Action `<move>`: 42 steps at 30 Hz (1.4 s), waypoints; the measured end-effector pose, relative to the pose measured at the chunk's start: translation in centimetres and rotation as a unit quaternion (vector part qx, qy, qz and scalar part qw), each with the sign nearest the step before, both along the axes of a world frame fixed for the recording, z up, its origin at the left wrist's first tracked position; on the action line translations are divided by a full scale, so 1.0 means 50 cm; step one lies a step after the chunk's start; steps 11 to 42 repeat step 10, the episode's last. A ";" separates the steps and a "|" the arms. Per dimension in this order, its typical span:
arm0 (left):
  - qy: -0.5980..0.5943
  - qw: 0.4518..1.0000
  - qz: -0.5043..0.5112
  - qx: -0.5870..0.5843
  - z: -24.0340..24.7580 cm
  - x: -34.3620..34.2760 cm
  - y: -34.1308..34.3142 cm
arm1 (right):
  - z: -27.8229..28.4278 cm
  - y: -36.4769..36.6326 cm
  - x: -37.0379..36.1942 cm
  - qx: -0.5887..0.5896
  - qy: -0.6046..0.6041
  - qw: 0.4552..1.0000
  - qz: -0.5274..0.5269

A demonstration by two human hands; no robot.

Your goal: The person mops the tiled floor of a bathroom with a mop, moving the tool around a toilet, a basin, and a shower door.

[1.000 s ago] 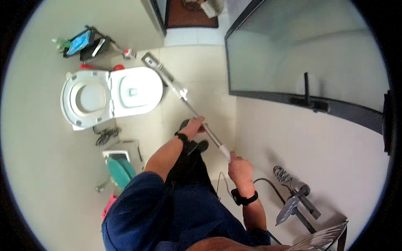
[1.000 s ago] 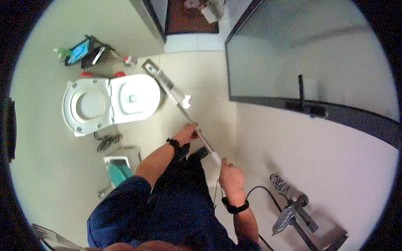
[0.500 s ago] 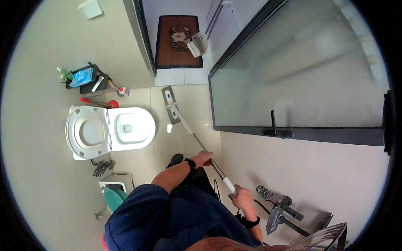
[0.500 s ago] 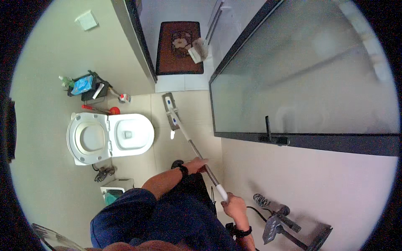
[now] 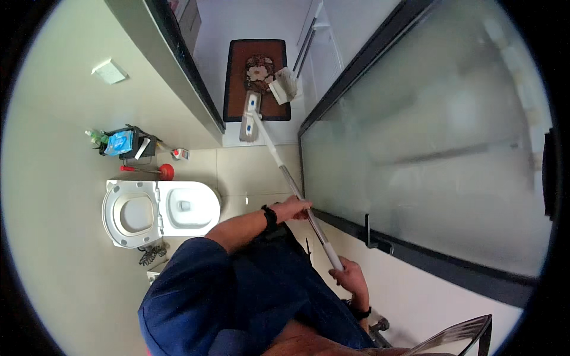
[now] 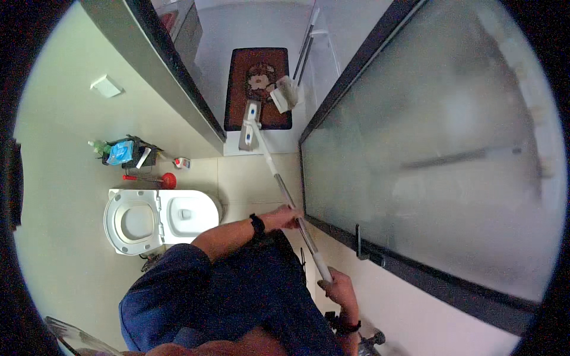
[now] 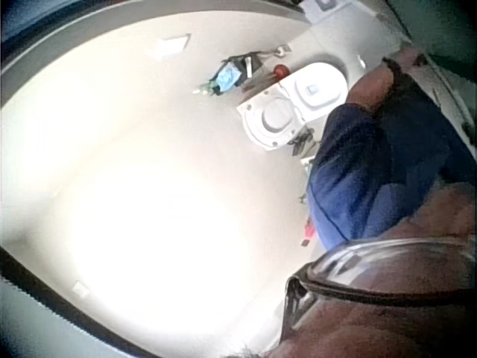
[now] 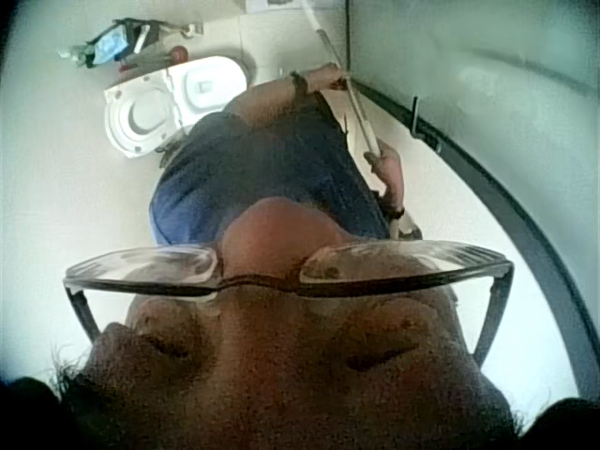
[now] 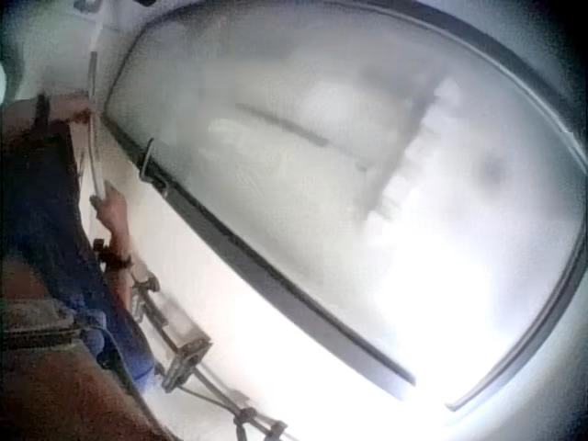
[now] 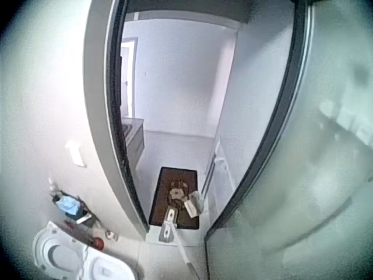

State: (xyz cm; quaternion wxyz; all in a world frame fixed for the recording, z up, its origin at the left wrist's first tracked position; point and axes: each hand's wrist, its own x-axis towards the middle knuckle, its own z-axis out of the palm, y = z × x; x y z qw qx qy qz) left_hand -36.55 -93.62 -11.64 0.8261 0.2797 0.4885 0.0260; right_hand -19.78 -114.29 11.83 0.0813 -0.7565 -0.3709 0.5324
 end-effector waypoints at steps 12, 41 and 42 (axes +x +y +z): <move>-0.034 0.993 0.096 0.055 0.078 -0.055 0.394 | 0.073 0.431 -0.020 0.059 0.083 0.995 0.012; -0.034 0.993 0.096 0.055 0.078 -0.055 0.394 | 0.073 0.431 -0.020 0.059 0.083 0.995 0.012; -0.034 0.993 0.096 0.055 0.078 -0.055 0.394 | 0.073 0.431 -0.020 0.059 0.083 0.995 0.012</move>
